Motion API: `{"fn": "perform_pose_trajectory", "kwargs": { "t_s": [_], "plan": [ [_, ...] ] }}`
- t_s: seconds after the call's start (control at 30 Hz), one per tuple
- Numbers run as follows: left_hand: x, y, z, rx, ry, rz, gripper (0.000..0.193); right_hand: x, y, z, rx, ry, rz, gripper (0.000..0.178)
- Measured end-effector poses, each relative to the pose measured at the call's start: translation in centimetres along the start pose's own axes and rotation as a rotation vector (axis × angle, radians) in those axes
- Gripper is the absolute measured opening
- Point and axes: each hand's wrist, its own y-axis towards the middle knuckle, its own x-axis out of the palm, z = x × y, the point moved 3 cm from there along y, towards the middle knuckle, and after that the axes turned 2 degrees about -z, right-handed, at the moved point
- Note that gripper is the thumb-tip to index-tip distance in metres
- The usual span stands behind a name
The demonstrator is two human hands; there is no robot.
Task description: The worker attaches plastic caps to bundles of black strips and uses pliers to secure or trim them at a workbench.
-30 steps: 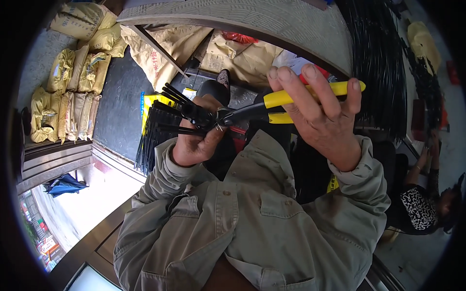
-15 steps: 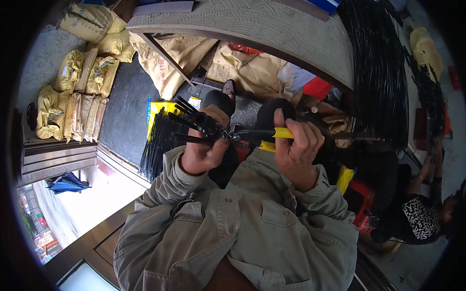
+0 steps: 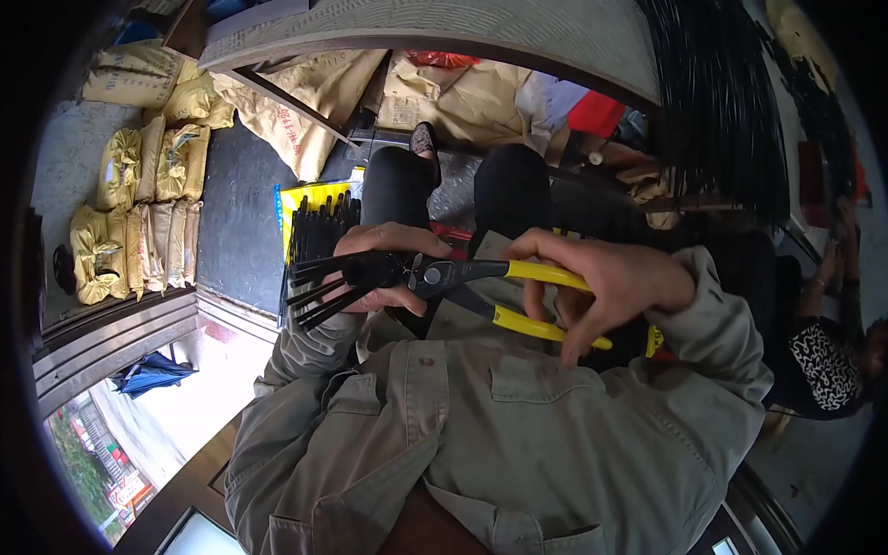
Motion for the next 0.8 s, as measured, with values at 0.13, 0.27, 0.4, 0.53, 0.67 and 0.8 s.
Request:
{"fn": "perform_pose_trajectory", "kwargs": {
  "t_s": [0.13,0.27,0.4,0.53,0.67,0.8],
  "plan": [
    [0.4,0.0,0.2,-0.007,0.092,0.164,0.051,2.6,-0.4,-1.1,-0.296,-1.537,0.812,0.050],
    [-0.2,0.6,0.3,-0.004,-0.116,-0.040,0.051,0.0,-0.7,1.0,-0.043,-0.525,0.014,0.059],
    [0.3,-0.3,-0.1,0.052,-0.074,0.012,0.053,0.4,0.1,0.6,-0.013,-0.044,0.066,0.052],
    [-0.2,0.2,0.4,-0.062,0.098,0.118,0.054,2.0,0.7,-0.4,-0.358,-1.457,0.852,0.055],
    [-0.2,0.5,0.3,0.047,-0.066,-0.021,0.054,-0.2,-1.4,1.3,-0.018,-0.621,0.112,0.056],
    [-0.1,0.7,-0.4,0.078,-0.004,-0.008,0.052,-0.7,-0.6,1.8,0.021,0.263,0.123,0.047]
  ]
}}
